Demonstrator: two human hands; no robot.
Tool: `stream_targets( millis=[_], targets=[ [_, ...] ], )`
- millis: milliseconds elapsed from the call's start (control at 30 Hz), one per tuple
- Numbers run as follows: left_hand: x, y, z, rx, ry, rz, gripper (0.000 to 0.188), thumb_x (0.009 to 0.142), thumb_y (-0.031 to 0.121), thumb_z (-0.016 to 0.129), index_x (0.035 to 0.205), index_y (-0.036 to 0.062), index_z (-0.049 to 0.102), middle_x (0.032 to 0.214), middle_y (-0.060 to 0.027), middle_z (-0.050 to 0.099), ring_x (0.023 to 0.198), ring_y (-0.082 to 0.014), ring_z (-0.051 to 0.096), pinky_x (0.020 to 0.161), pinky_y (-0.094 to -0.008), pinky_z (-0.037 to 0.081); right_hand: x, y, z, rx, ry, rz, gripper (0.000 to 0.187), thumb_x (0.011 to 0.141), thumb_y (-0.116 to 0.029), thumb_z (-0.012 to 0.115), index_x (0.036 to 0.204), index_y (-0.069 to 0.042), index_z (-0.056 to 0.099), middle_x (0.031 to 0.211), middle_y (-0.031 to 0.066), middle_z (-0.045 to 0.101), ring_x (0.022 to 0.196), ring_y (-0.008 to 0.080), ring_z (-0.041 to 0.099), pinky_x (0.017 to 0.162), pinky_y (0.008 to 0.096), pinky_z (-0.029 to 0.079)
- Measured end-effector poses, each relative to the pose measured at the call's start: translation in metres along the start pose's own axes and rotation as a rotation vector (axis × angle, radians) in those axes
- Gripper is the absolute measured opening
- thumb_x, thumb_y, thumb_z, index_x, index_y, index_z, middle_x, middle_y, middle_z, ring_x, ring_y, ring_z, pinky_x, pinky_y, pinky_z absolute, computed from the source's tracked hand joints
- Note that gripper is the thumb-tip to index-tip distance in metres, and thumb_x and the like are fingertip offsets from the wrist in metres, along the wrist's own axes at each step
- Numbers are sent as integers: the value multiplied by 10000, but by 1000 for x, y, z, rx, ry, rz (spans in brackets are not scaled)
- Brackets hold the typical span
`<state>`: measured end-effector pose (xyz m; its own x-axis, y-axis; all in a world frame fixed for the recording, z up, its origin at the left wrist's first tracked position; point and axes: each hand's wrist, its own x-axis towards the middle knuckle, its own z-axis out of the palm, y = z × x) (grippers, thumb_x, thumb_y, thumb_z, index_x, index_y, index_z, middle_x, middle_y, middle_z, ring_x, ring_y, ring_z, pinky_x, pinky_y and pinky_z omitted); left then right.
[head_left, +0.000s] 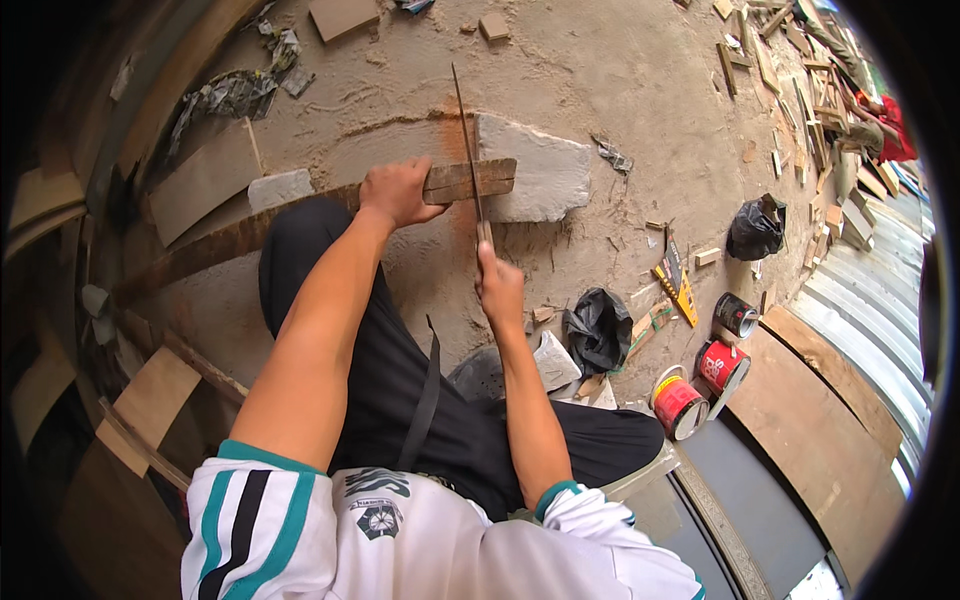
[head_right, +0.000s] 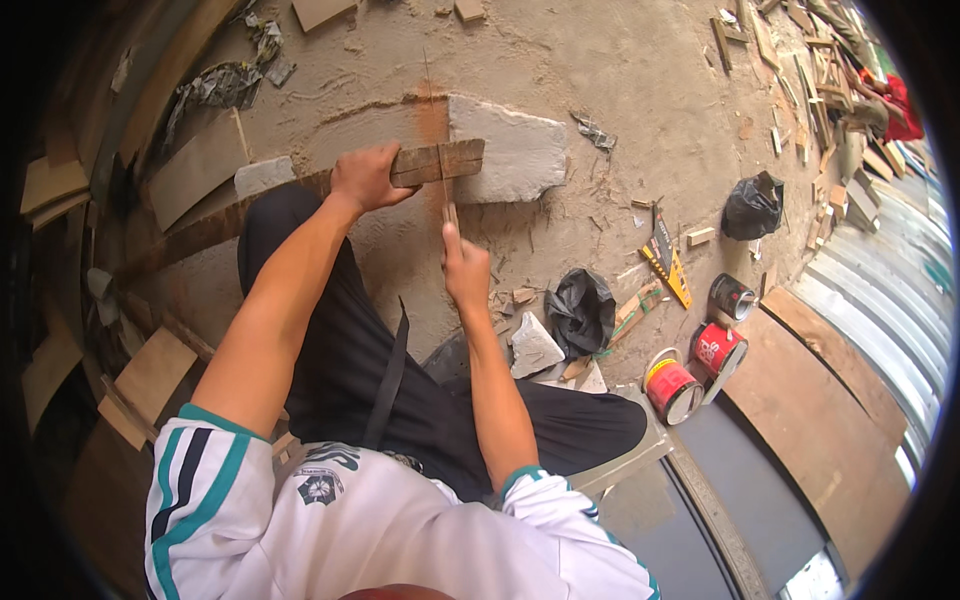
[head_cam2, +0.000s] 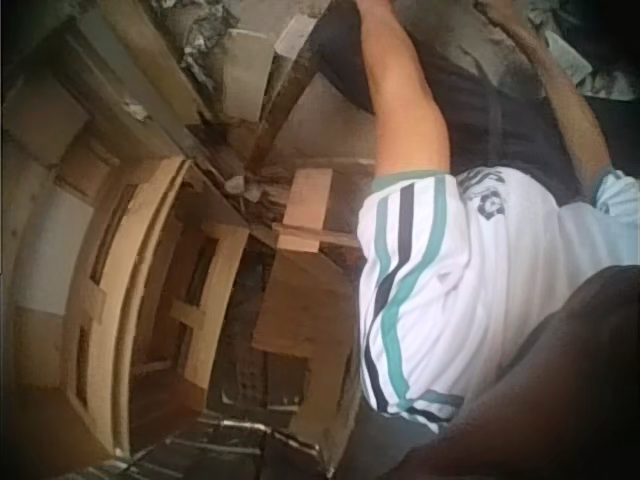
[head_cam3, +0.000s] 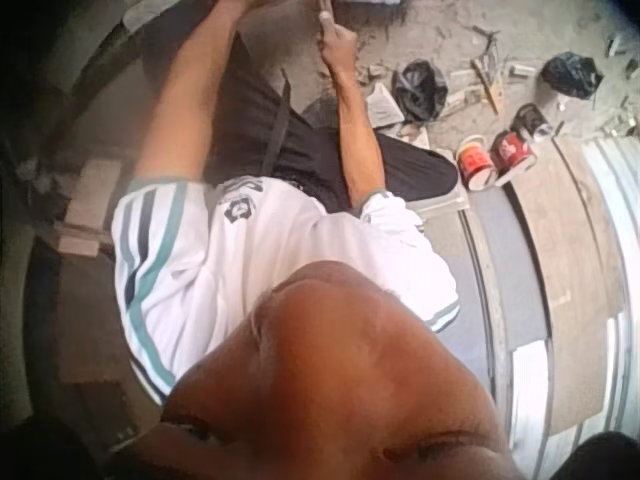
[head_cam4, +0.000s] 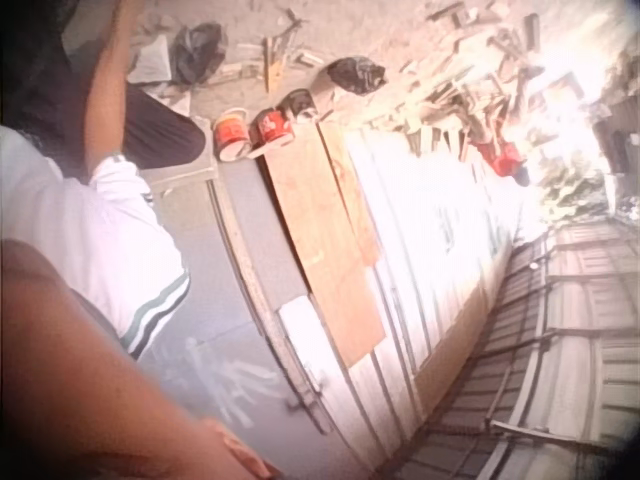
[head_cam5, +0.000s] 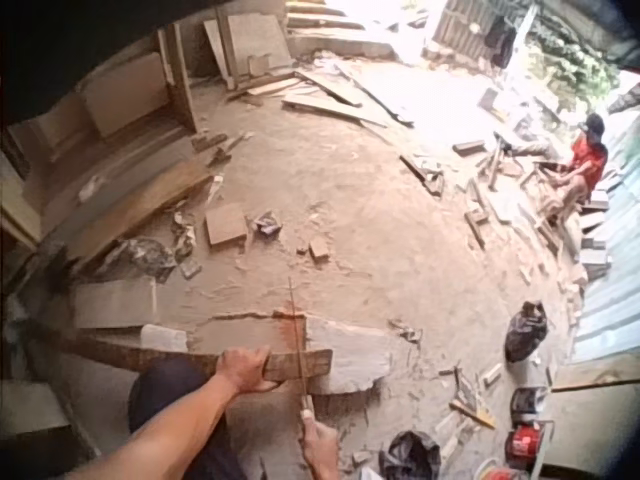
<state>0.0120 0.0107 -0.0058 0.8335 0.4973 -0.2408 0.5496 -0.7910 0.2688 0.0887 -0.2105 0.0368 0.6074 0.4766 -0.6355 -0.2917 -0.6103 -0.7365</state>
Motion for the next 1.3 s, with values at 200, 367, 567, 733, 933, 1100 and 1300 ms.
stream_targets(
  millis=[200,367,567,733,933,1100,1300],
  targets=[
    [-6,-10,1,-11,11,-14,651,704,602,770,1060,89,585,886,-104,678,778,-298,696,659,-419,569,-158,37,-57,-75,8,270,613,1015,-470,531,595,-24,553,519,22,470,516,108,442,510,303,351],
    [5,-1,4,-9,-30,-9,674,691,613,777,1069,89,586,875,-99,672,786,-289,700,661,-417,569,-12,4,-7,-80,20,-58,625,1013,-477,537,591,-18,518,528,21,465,518,112,432,503,321,348],
    [-6,-15,4,16,-31,-10,729,703,640,764,1146,89,588,907,-86,679,798,-276,706,692,-414,586,-128,25,-40,-114,3,167,637,1021,-497,508,611,-9,517,533,28,466,518,117,433,501,325,344],
    [4,-7,-4,-26,-49,-29,690,708,620,768,1111,88,589,901,-107,685,810,-279,707,668,-410,573,-46,3,-17,-130,11,-31,636,1020,-490,511,613,-2,511,527,25,446,503,124,421,492,328,332],
    [-6,-11,1,5,-26,-13,684,712,620,766,1116,92,604,928,-112,695,825,-286,707,681,-413,572,-99,21,-28,-145,27,151,629,1015,-476,530,591,-13,497,516,22,423,497,122,390,492,328,320],
    [-4,-10,-2,14,-25,-31,674,709,592,782,1131,99,599,939,-101,698,832,-289,707,695,-408,576,-108,10,-36,-244,51,91,638,999,-492,552,597,1,516,521,25,440,512,121,402,503,320,334],
    [0,-3,2,1,8,13,656,716,597,774,1101,96,598,937,-103,700,834,-279,709,680,-401,575,-56,18,-17,-80,43,104,618,995,-475,569,607,5,533,528,30,458,521,121,422,513,332,351]
  ],
)
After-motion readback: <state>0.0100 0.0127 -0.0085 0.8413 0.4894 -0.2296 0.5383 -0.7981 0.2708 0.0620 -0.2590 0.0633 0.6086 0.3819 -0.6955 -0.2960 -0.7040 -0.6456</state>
